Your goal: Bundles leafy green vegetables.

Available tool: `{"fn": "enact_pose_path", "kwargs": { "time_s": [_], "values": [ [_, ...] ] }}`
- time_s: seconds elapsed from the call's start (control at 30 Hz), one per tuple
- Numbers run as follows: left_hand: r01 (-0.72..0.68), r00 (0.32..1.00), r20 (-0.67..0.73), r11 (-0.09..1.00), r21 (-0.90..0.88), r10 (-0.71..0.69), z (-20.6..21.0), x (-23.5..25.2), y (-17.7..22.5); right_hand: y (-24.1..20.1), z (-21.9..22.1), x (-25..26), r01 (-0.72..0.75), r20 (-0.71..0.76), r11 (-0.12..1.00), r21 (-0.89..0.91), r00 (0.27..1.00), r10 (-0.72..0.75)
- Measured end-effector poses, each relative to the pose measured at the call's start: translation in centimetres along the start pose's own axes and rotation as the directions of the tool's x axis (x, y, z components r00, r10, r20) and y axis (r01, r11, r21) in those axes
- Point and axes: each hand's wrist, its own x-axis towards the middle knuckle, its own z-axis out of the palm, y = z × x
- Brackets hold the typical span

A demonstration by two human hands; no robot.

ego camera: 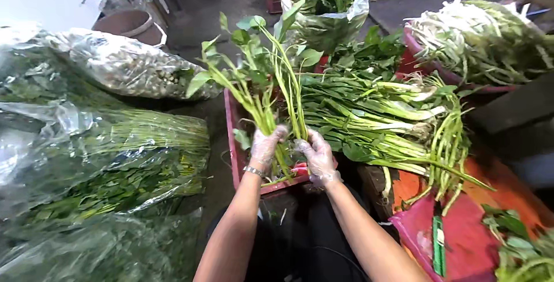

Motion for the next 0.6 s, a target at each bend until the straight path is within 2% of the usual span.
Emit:
{"fn": "enact_pose_path", "kwargs": {
  "time_s": [0.1, 0.2, 0.27, 0.33, 0.43, 0.5, 0.53, 0.6],
  "values": [
    [-0.009, 0.997, -0.081, 0.995, 0.099, 0.017, -1.2, 0.3, 0.4, -1.2, -3.3, 0.2, 0.082, -0.142, 0.992, -0.095, 0.985, -0.095],
    [-0.03, 0.988, -0.15, 0.999, 0.037, 0.035, -2.6, 1.2, 0.0, -1.8, -7.7, 0.1, 0.098, -0.288, 0.96, -0.264, 0.941, -0.175],
    [-0.046, 0.988, -0.148, 0.999, -0.006, 0.045, -3.0, 1.7, -0.3, -1.8, -10.1, 0.2, 0.046, -0.378, 0.93, -0.364, 0.906, -0.193],
    [-0.052, 0.992, -0.117, 0.999, 0.008, 0.052, -3.0, 1.8, -0.7, -1.8, -11.6, 0.7, -0.064, -0.437, 0.903, -0.426, 0.888, -0.143],
    [-0.039, 0.998, -0.049, 0.995, 0.093, 0.044, -1.9, 1.3, -1.5, -1.7, -13.2, 2.3, -0.287, -0.421, 0.778, -0.559, 0.907, 0.032],
    [-0.026, 1.0, 0.0, 0.989, 0.143, 0.027, -1.0, 0.9, -1.7, -3.0, -14.5, 2.1, -0.343, -0.345, 0.651, -0.677, 0.93, 0.131],
    [-0.023, 0.999, 0.028, 0.988, 0.151, 0.019, -0.6, 0.8, -1.8, -4.2, -15.3, 1.4, -0.32, -0.32, 0.635, -0.703, 0.94, 0.119],
    [-0.007, 0.997, 0.073, 0.989, 0.146, -0.003, -0.2, 0.6, -2.3, -5.9, -18.2, -0.6, -0.259, -0.342, 0.621, -0.74, 0.94, -0.016]
  ]
}}
